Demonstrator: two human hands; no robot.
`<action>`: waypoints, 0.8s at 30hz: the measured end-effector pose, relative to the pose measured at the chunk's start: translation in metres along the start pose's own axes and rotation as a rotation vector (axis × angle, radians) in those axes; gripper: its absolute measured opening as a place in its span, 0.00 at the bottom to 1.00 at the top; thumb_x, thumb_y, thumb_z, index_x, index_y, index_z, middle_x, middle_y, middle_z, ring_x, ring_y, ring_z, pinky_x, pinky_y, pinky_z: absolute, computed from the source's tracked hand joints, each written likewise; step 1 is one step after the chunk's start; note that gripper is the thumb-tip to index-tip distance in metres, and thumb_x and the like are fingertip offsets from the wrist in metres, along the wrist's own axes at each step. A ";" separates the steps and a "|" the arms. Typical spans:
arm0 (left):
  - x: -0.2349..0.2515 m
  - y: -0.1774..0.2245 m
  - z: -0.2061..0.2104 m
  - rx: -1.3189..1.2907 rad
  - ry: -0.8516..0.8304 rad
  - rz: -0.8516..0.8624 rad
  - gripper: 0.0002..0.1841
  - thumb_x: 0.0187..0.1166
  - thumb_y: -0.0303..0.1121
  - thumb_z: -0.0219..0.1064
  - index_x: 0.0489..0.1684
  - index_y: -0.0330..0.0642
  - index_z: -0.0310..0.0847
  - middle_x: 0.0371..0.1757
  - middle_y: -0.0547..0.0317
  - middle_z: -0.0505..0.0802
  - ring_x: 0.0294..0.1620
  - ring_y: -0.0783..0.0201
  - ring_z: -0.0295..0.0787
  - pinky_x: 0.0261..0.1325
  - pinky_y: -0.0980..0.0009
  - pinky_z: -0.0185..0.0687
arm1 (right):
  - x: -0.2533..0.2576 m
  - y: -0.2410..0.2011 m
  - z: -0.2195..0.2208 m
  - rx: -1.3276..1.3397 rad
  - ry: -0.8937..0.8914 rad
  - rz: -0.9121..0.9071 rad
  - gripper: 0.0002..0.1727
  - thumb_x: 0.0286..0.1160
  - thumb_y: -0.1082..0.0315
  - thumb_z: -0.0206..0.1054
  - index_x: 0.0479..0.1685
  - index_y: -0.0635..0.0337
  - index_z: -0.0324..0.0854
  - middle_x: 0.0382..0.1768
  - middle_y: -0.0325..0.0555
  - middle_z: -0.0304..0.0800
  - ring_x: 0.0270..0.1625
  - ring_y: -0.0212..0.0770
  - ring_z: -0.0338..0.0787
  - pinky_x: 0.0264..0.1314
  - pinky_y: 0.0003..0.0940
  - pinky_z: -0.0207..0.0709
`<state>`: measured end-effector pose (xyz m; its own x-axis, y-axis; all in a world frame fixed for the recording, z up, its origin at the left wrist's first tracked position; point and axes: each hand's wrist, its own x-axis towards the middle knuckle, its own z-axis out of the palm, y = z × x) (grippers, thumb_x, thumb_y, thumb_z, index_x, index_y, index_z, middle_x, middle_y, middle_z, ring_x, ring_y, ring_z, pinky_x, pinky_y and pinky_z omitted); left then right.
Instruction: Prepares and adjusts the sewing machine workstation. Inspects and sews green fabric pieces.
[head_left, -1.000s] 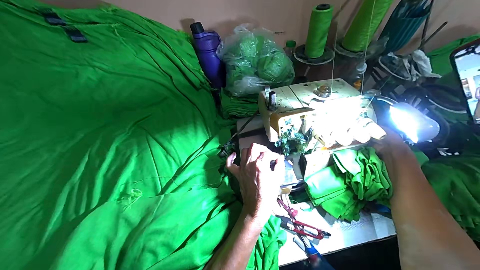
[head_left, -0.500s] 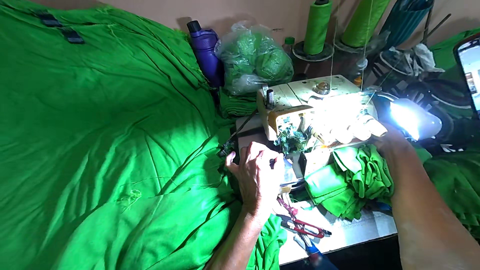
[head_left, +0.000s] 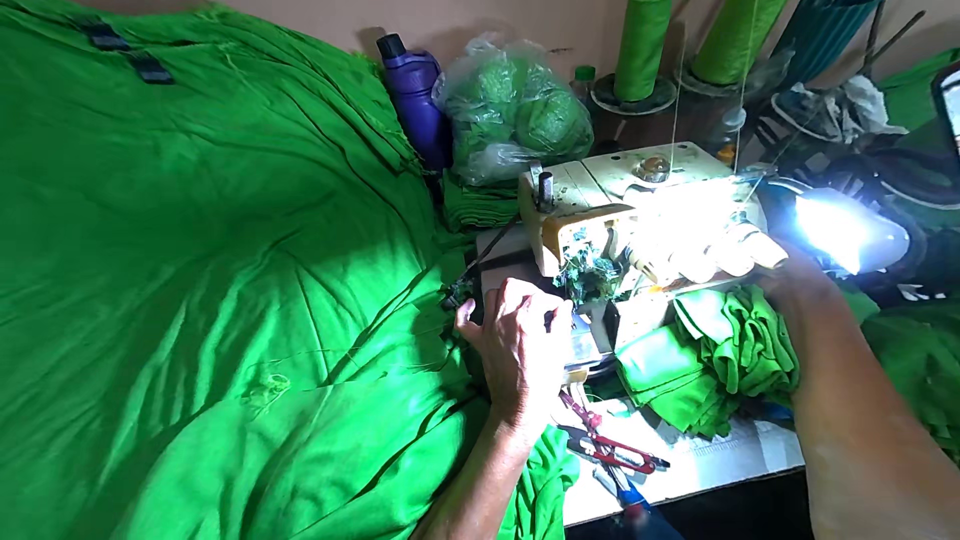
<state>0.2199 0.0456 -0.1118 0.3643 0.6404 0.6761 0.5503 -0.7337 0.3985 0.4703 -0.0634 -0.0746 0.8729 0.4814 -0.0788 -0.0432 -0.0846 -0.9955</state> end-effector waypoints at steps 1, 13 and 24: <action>0.000 0.000 0.000 0.002 -0.003 -0.004 0.06 0.69 0.41 0.77 0.30 0.52 0.96 0.42 0.60 0.93 0.53 0.57 0.88 0.73 0.37 0.56 | 0.001 0.001 -0.001 0.010 -0.003 0.001 0.07 0.91 0.72 0.50 0.47 0.56 0.73 0.30 0.28 0.76 0.30 0.15 0.78 0.35 0.12 0.75; -0.002 0.000 0.002 0.016 0.061 0.045 0.06 0.65 0.41 0.76 0.23 0.52 0.93 0.40 0.60 0.93 0.51 0.57 0.88 0.72 0.38 0.56 | -0.002 -0.002 0.001 -0.079 0.024 0.009 0.09 0.90 0.70 0.51 0.57 0.62 0.73 0.38 0.34 0.74 0.35 0.17 0.76 0.40 0.13 0.72; 0.000 0.000 0.001 0.040 0.024 0.036 0.06 0.67 0.41 0.76 0.25 0.53 0.94 0.41 0.61 0.93 0.51 0.58 0.89 0.71 0.39 0.57 | -0.006 -0.005 0.002 0.005 -0.019 -0.004 0.09 0.91 0.72 0.47 0.47 0.57 0.73 0.31 0.30 0.76 0.31 0.16 0.78 0.36 0.12 0.74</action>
<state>0.2205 0.0450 -0.1124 0.3663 0.6074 0.7049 0.5670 -0.7463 0.3485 0.4642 -0.0637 -0.0694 0.8636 0.4983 -0.0762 -0.0428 -0.0782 -0.9960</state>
